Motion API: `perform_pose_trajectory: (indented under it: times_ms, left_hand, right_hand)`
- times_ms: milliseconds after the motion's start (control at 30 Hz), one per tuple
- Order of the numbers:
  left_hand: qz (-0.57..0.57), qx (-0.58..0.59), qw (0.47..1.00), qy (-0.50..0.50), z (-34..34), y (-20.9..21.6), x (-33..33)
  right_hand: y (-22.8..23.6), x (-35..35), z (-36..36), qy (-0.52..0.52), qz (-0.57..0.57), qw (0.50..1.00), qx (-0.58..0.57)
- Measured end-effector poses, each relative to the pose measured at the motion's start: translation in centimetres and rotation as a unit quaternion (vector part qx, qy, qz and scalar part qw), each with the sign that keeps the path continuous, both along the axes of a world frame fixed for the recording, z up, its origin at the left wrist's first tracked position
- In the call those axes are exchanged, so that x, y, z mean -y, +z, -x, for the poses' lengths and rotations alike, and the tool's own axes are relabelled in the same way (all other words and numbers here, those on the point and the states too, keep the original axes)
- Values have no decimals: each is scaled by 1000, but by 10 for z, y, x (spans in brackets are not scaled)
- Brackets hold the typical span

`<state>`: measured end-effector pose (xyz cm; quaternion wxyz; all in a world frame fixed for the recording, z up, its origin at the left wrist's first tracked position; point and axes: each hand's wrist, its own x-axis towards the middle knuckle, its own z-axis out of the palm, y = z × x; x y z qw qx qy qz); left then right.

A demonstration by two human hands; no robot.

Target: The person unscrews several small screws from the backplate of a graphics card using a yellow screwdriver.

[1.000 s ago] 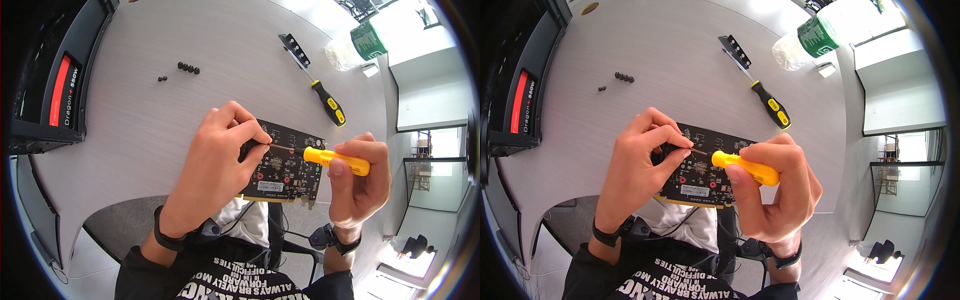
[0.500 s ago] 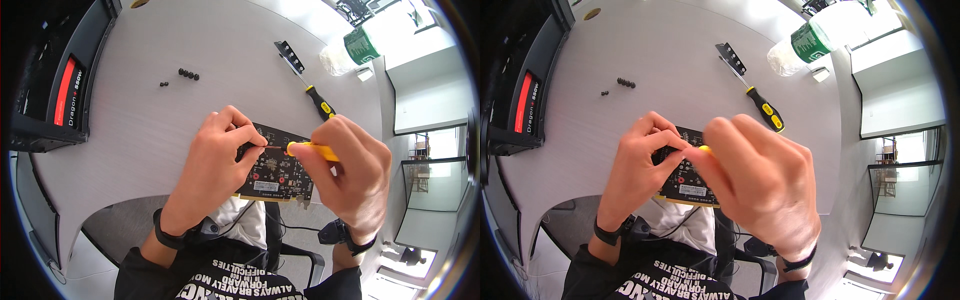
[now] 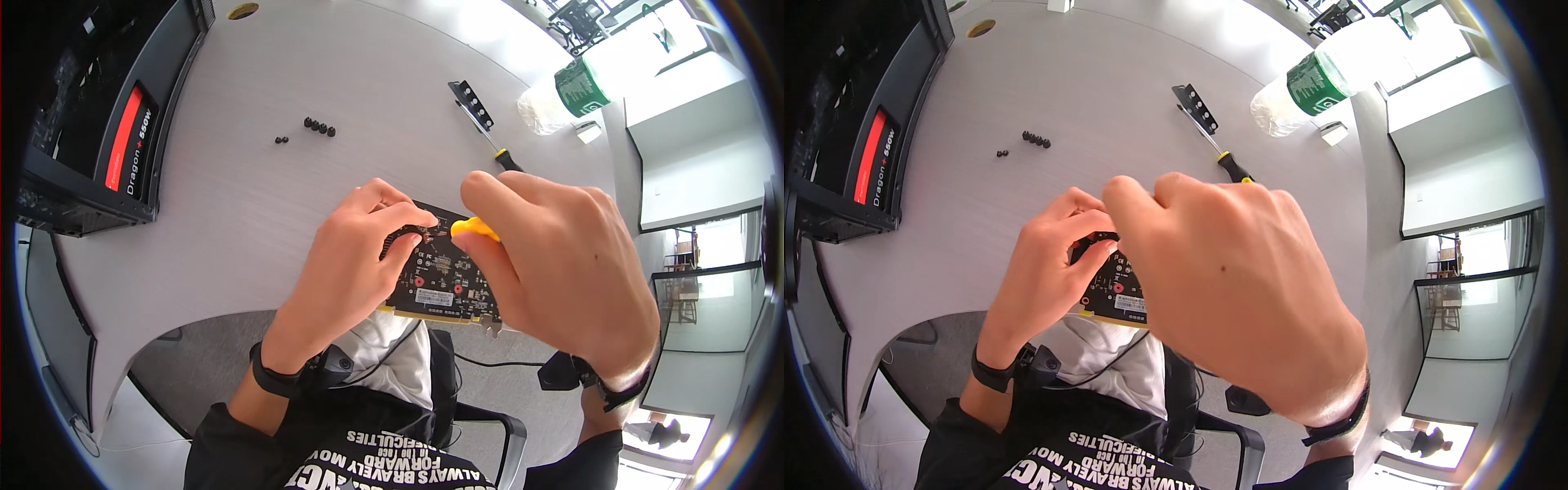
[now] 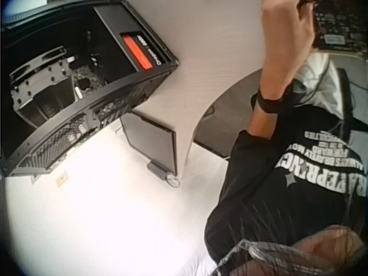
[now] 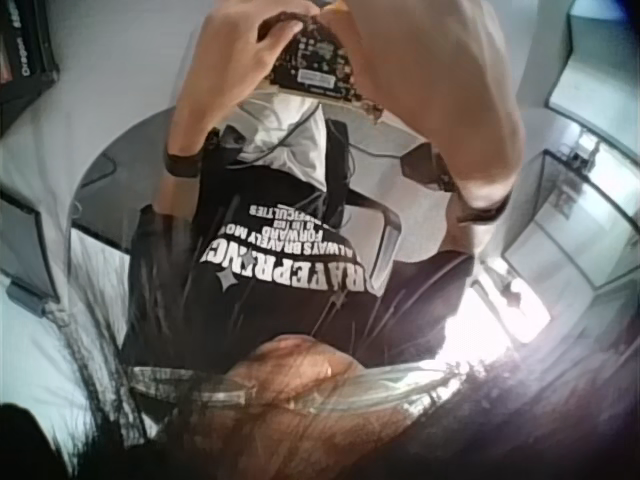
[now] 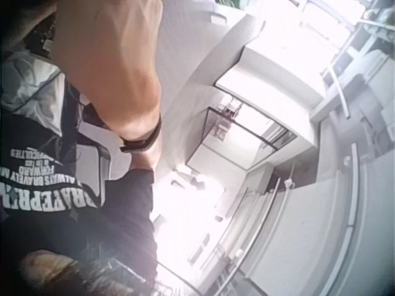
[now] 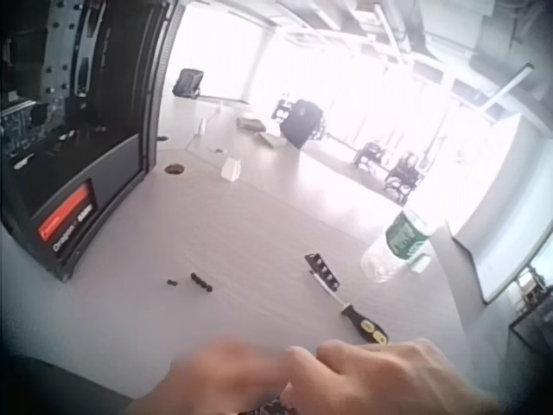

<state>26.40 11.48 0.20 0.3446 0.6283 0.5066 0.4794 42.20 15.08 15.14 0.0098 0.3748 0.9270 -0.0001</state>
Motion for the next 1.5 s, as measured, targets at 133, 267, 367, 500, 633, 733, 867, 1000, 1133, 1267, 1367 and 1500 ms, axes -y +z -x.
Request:
perform_pose_trajectory:
  times_ms: [133, 267, 367, 500, 633, 733, 867, 1000, 1133, 1267, 1367, 1500]
  left_hand:
    - [-23, -17, 1000, -4, 2, 0, -1]
    - [-51, -65, 997, 4, 4, 7, -2]
    - [-83, -97, 992, 21, 8, 17, -5]
    - [-79, -59, 994, -57, 4, 40, -6]
    - [-80, -67, 994, -41, 0, 39, -7]
    - [-44, -87, 995, -31, -1, 38, -6]
    - [-122, -109, 986, -20, 6, 37, -7]
    - [-102, -105, 988, -55, 7, 42, -10]
    - [-94, -98, 989, -66, 10, 43, -9]
    - [-115, -58, 989, -70, 5, 46, -11]
    - [-129, -58, 986, -85, 6, 47, -10]
    - [-152, -66, 973, -162, 14, 41, -15]
  right_hand:
    - [3, -6, -2, 4, -17, 998, 57]
    - [7, -8, -2, 7, -30, 998, 60]
    - [4, -13, -5, 44, -47, 997, 34]
    - [11, -14, -3, 89, -85, 990, 64]
    - [14, -19, 1, 122, -59, 986, 102]
    - [9, -12, 10, 71, -11, 982, 174]
    - [11, -8, 7, 73, 25, 997, 13]
    - [14, -16, -3, 92, 45, 994, -23]
    - [8, -18, -5, 89, 32, 995, -23]
    - [4, -11, -3, 86, 1, 996, -4]
    - [7, -10, 0, 84, -28, 995, 44]
    - [5, -2, -1, 92, -47, 992, 76]
